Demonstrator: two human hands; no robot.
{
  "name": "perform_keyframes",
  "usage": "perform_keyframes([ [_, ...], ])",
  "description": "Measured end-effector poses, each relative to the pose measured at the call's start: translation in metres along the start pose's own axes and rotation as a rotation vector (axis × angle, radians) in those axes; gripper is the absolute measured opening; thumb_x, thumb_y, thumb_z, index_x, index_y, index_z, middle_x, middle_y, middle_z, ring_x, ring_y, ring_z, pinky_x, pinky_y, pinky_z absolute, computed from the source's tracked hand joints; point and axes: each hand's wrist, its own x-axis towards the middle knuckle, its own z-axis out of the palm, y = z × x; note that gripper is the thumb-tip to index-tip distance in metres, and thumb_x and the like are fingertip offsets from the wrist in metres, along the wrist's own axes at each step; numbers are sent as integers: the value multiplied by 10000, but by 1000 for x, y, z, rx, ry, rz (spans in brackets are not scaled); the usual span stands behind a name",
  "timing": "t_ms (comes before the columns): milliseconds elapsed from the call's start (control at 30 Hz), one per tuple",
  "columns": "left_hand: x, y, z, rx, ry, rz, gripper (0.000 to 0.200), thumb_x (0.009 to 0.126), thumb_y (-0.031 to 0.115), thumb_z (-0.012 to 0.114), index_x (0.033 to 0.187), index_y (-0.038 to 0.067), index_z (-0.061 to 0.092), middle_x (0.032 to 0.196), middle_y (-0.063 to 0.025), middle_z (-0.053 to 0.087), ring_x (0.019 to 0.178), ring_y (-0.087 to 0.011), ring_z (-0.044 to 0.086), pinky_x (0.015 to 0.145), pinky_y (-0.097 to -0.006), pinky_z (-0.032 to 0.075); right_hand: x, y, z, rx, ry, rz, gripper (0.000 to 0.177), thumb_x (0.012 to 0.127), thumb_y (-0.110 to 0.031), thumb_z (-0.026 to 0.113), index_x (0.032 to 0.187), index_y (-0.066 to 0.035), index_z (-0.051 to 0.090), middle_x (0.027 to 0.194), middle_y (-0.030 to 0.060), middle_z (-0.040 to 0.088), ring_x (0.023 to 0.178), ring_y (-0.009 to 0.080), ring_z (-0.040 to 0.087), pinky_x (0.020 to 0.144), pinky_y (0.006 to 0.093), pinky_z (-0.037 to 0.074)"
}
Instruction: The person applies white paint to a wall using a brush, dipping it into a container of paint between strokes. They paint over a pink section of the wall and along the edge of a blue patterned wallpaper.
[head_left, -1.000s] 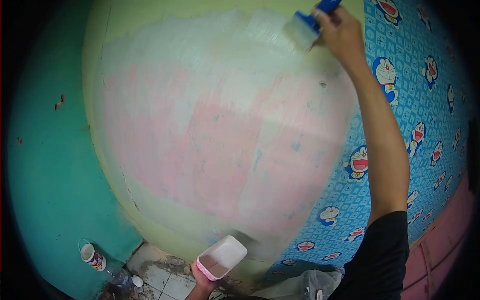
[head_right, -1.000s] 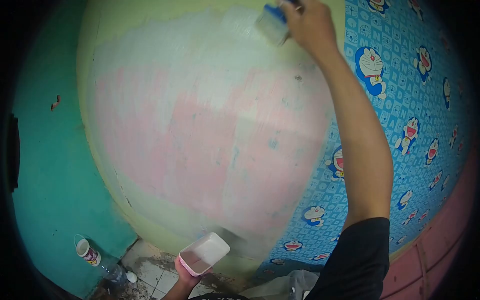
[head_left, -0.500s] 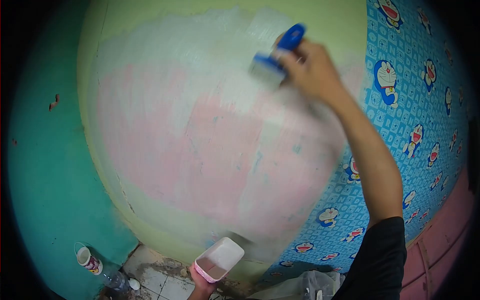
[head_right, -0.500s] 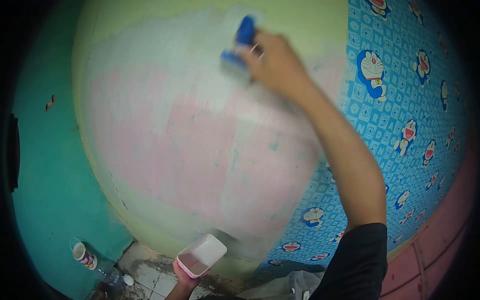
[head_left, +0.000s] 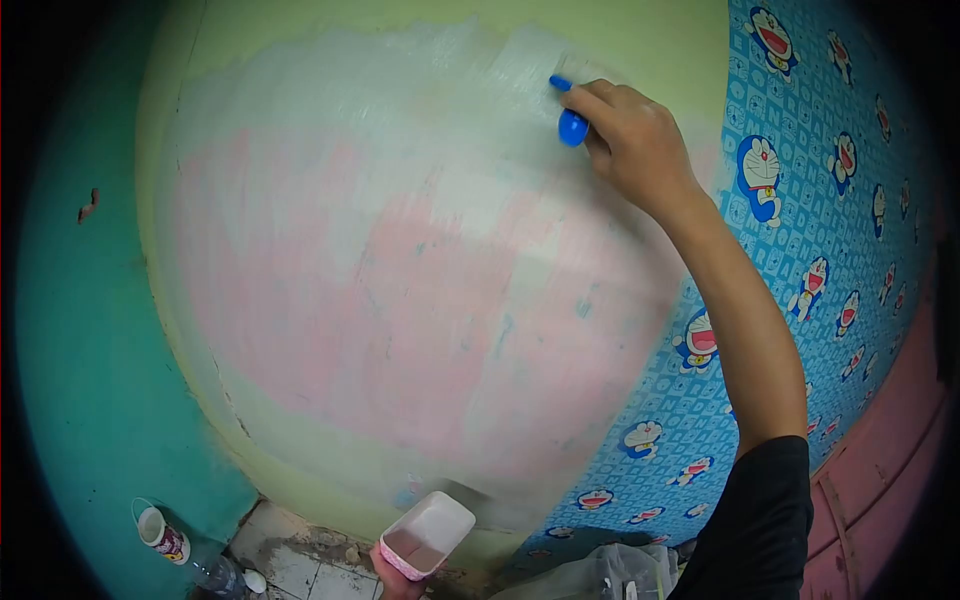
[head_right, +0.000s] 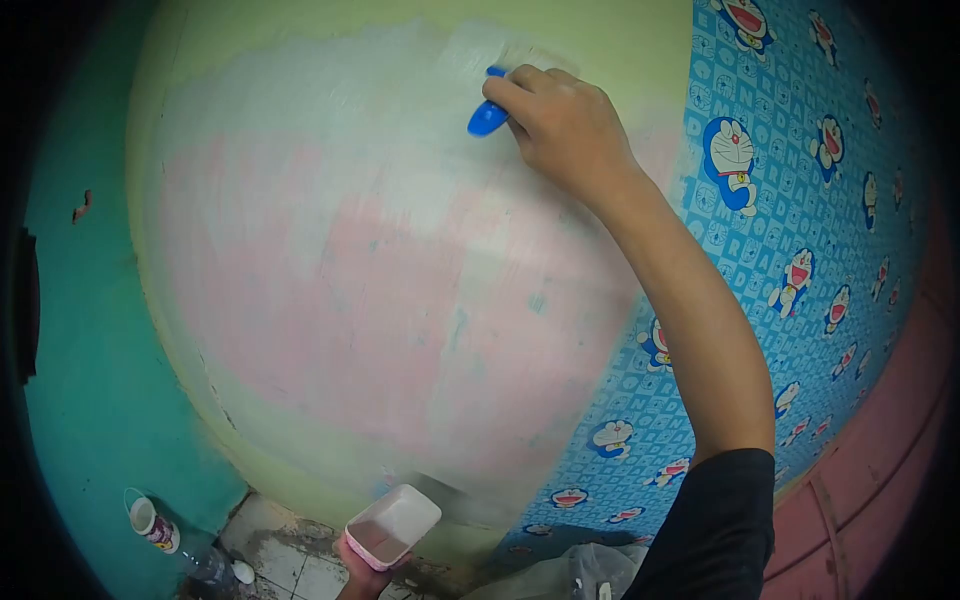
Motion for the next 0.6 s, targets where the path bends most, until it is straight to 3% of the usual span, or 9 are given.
perform_keyframes([
  [67, 0, -4, -4, 23, -5, -13, 754, 921, 704, 317, 1466, 217, 497, 1431, -110, 560, 1260, -434, 583, 833, -668, 563, 5, -14, -16, 243, -107, 169, 166, 932, -159, 688, 1082, -90, 687, 948, 133, 744, 821, 333, 710, 747, 429, 564],
  [167, 14, -13, -25, -95, -133, -81, 756, 919, 707, 317, 1463, 215, 500, 1432, -112, 561, 1255, -441, 585, 841, -675, 561, 13, -9, -24, 409, -73, 350, 196, 935, -178, 703, 1065, -31, 700, 933, 169, 749, 805, 319, 720, 756, 391, 563],
  [200, 12, -10, -21, -86, -121, -89, 757, 919, 705, 319, 1462, 211, 500, 1436, -114, 557, 1261, -444, 580, 846, -679, 561, 19, -1, -26, 501, 29, 429, 223, 930, -180, 712, 1042, 13, 708, 961, 191, 750, 808, 295, 726, 773, 364, 566],
  [233, 6, -9, -15, -80, -109, -98, 757, 919, 703, 321, 1462, 207, 501, 1440, -116, 553, 1266, -448, 575, 850, -683, 560, 23, 12, -25, 578, 147, 523, 207, 912, -143, 722, 1085, -30, 707, 991, 175, 750, 844, 317, 730, 798, 379, 575],
  [300, -1, -8, -12, -68, -89, -114, 760, 917, 700, 326, 1462, 200, 501, 1448, -121, 545, 1281, -455, 562, 861, -692, 556, 30, 24, -35, 329, 227, 476, 170, 971, -101, 694, 1140, -85, 717, 1034, 85, 764, 962, 197, 732, 861, 331, 561],
  [400, -1, -4, -17, -59, -83, -123, 768, 911, 695, 334, 1465, 189, 501, 1462, -126, 531, 1308, -463, 540, 877, -709, 547, 12, 30, -13, 85, 166, 212, 231, 894, -85, 717, 1124, -86, 704, 1023, 140, 749, 875, 333, 728, 805, 390, 580],
  [433, 1, -1, -17, -69, -89, -125, 770, 909, 692, 336, 1466, 187, 501, 1466, -126, 527, 1316, -463, 533, 879, -713, 543, 5, 21, -7, -57, 95, 24, 260, 886, -42, 701, 1135, -117, 690, 1036, 117, 741, 904, 332, 724, 802, 401, 579],
  [500, 3, -1, -23, -58, -91, -120, 769, 908, 684, 333, 1468, 185, 502, 1466, -126, 526, 1317, -461, 533, 878, -714, 541, -7, -9, -5, -126, -40, -99, 228, 892, -31, 683, 1112, -93, 676, 991, 124, 737, 899, 334, 722, 777, 396, 574],
  [600, 8, 7, -27, -27, -114, -125, 760, 913, 668, 318, 1470, 185, 503, 1456, -126, 537, 1296, -456, 554, 868, -701, 545, 6, -42, -31, 290, -251, 215, 208, 901, -44, 697, 1104, -84, 678, 989, 136, 744, 891, 341, 723, 769, 391, 574],
])
